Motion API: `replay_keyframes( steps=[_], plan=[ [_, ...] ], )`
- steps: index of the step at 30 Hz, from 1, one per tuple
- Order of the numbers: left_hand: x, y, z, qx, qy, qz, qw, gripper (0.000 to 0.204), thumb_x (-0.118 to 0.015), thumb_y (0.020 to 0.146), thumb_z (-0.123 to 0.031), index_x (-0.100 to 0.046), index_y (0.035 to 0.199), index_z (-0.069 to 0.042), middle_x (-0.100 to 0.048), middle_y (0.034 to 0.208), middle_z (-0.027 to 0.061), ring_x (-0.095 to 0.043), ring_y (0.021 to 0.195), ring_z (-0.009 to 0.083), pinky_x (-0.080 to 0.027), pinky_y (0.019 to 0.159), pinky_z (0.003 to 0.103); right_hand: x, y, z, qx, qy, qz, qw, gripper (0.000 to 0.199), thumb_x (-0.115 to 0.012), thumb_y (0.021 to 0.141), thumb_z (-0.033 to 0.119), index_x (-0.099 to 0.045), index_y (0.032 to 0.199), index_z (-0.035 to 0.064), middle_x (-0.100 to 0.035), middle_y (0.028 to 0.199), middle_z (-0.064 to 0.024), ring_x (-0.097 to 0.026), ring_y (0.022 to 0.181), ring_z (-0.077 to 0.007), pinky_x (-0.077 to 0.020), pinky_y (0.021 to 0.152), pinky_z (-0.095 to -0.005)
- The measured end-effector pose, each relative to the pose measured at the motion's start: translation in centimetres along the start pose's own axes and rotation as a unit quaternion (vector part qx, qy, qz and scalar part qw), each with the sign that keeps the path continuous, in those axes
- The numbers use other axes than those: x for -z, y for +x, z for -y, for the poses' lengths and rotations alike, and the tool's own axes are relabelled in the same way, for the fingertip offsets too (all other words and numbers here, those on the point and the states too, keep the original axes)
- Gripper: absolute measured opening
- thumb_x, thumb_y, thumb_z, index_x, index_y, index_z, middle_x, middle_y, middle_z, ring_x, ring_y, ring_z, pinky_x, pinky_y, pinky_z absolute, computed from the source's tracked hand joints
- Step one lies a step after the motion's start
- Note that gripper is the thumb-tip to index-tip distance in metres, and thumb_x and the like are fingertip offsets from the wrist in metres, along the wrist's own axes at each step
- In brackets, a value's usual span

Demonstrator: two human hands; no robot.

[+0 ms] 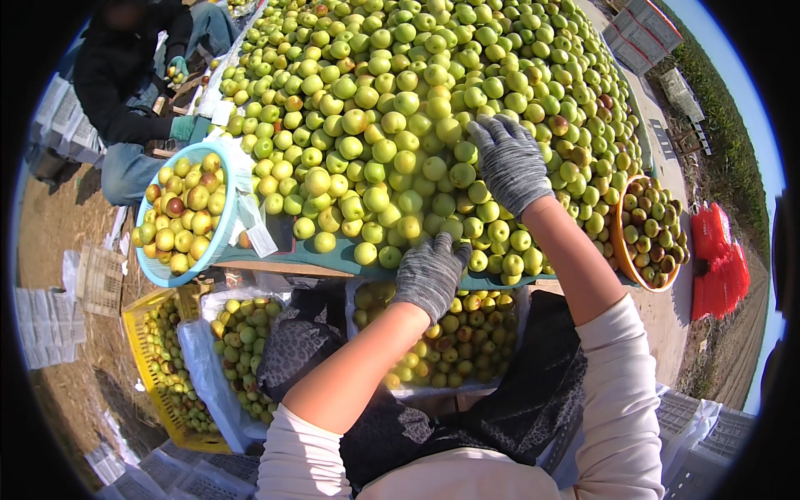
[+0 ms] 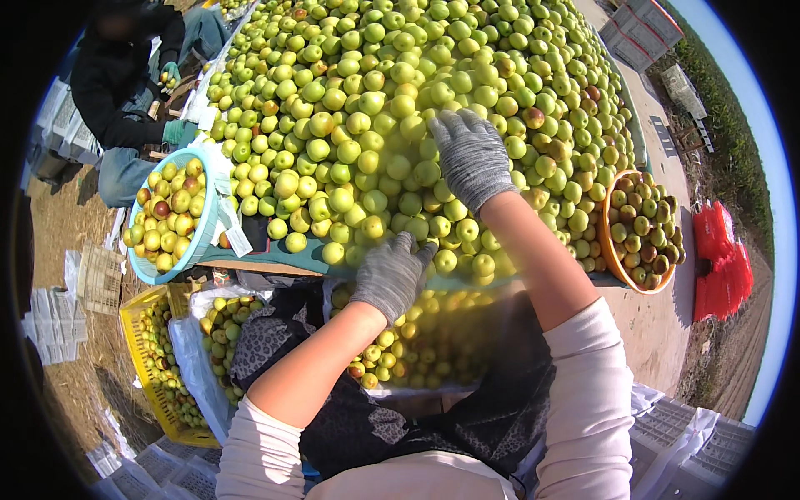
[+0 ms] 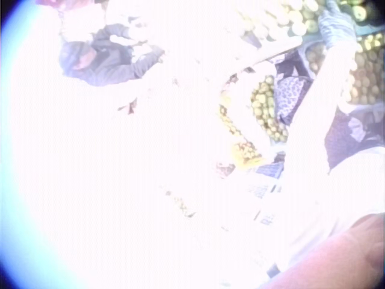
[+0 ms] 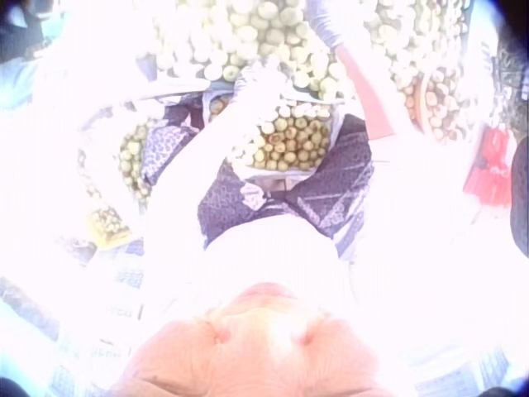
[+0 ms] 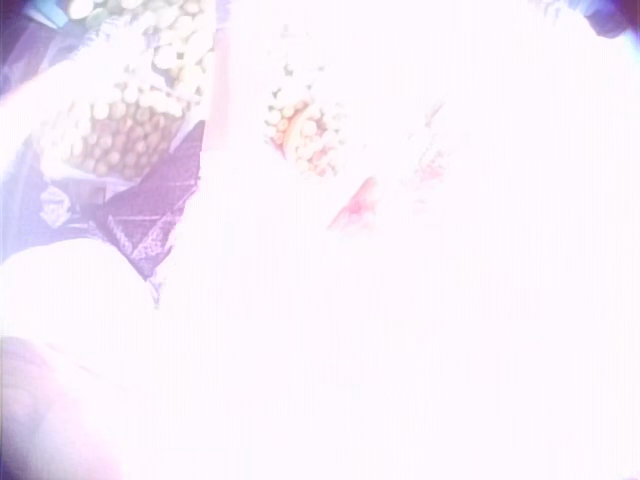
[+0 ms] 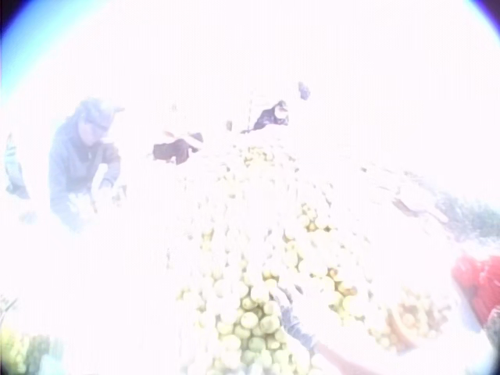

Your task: The person sorts green plums by hand, picking them from a large pile on a table and placing them into white crates below. The person repeatedly reaches, selects, and transfers plums, occasionally adjusting the pile.

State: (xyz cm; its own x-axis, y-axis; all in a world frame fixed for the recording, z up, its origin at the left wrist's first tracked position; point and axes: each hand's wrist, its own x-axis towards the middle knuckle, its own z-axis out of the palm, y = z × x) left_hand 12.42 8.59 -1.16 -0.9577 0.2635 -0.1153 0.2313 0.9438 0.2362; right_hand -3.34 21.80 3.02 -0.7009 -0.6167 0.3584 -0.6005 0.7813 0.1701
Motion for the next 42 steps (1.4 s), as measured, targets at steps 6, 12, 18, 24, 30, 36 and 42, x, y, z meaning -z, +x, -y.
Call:
replay_keyframes(
  steps=[6,12,18,24,30,36,42],
  plan=[
    [0.0,0.6,0.5,-0.006,-0.044,-0.061,0.997,0.021,-0.052,0.091,-0.027,-0.063,0.102,-0.014,-0.058,0.101,0.0117,-0.062,0.088,0.0281,-0.052,0.071,0.042,-0.8,5.7,-0.8,0.014,-0.058,0.139,0.988,0.028,-0.051,0.089,0.016,-0.062,0.114,0.0122,-0.060,0.108,-0.0077,-0.052,0.109,-0.0251,-0.0437,0.093,-0.0388],
    [1.6,1.8,0.7,-0.050,-0.086,0.027,0.995,0.027,-0.051,0.087,-0.019,-0.060,0.112,-0.012,-0.056,0.108,0.0119,-0.059,0.096,0.0262,-0.050,0.077,0.042,-0.1,8.4,-1.2,-0.016,-0.066,0.245,0.967,0.031,-0.061,0.082,0.023,-0.061,0.111,0.0113,-0.060,0.108,-0.0113,-0.056,0.105,-0.0272,-0.0479,0.087,-0.0409],
    [2.3,1.7,0.4,-0.069,-0.156,-0.025,0.985,0.026,-0.054,0.087,-0.023,-0.063,0.107,-0.010,-0.058,0.105,0.0121,-0.060,0.093,0.0285,-0.050,0.078,0.043,1.0,8.0,-2.9,-0.150,0.016,0.076,0.986,0.022,-0.063,0.077,0.026,-0.061,0.093,0.0097,-0.063,0.094,-0.0131,-0.062,0.086,-0.0306,-0.0518,0.075,-0.0426],
    [2.4,1.8,0.9,-0.092,-0.209,-0.102,0.968,0.027,-0.059,0.081,-0.018,-0.060,0.108,-0.015,-0.058,0.097,0.0104,-0.060,0.084,0.0291,-0.051,0.076,0.041,1.1,9.2,0.5,-0.058,0.108,0.098,0.988,0.027,-0.052,0.085,0.013,-0.057,0.112,0.0146,-0.060,0.099,-0.0145,-0.063,0.086,-0.0322,-0.0526,0.072,-0.0424],
    [1.8,1.9,1.3,-0.056,-0.307,-0.204,0.928,0.023,-0.065,0.081,-0.017,-0.061,0.102,-0.010,-0.063,0.090,0.0098,-0.062,0.083,0.0281,-0.052,0.073,0.039,-0.7,10.6,0.3,-0.113,0.163,0.233,0.952,0.035,-0.066,0.082,0.031,-0.057,0.113,0.0165,-0.065,0.104,-0.0110,-0.063,0.098,-0.0296,-0.0512,0.082,-0.0425],
    [1.7,2.6,1.7,0.032,-0.562,-0.160,0.811,0.021,-0.060,0.087,-0.011,-0.059,0.107,-0.005,-0.064,0.090,0.0061,-0.061,0.074,0.0141,-0.052,0.068,0.029,-1.0,7.7,-3.9,-0.251,0.148,-0.108,0.951,0.039,-0.068,0.078,0.026,-0.053,0.111,0.0108,-0.063,0.102,-0.0117,-0.064,0.090,-0.0294,-0.0517,0.080,-0.0400],
    [1.7,2.9,2.5,0.100,-0.752,-0.049,0.650,0.023,-0.055,0.093,-0.010,-0.058,0.115,-0.004,-0.062,0.094,0.0009,-0.056,0.076,0.0063,-0.051,0.067,0.023,1.1,6.2,-4.5,-0.208,0.261,-0.173,0.927,0.023,-0.066,0.081,0.014,-0.059,0.101,0.0061,-0.064,0.094,-0.0086,-0.062,0.085,-0.0230,-0.0512,0.078,-0.0332]
  ],
)
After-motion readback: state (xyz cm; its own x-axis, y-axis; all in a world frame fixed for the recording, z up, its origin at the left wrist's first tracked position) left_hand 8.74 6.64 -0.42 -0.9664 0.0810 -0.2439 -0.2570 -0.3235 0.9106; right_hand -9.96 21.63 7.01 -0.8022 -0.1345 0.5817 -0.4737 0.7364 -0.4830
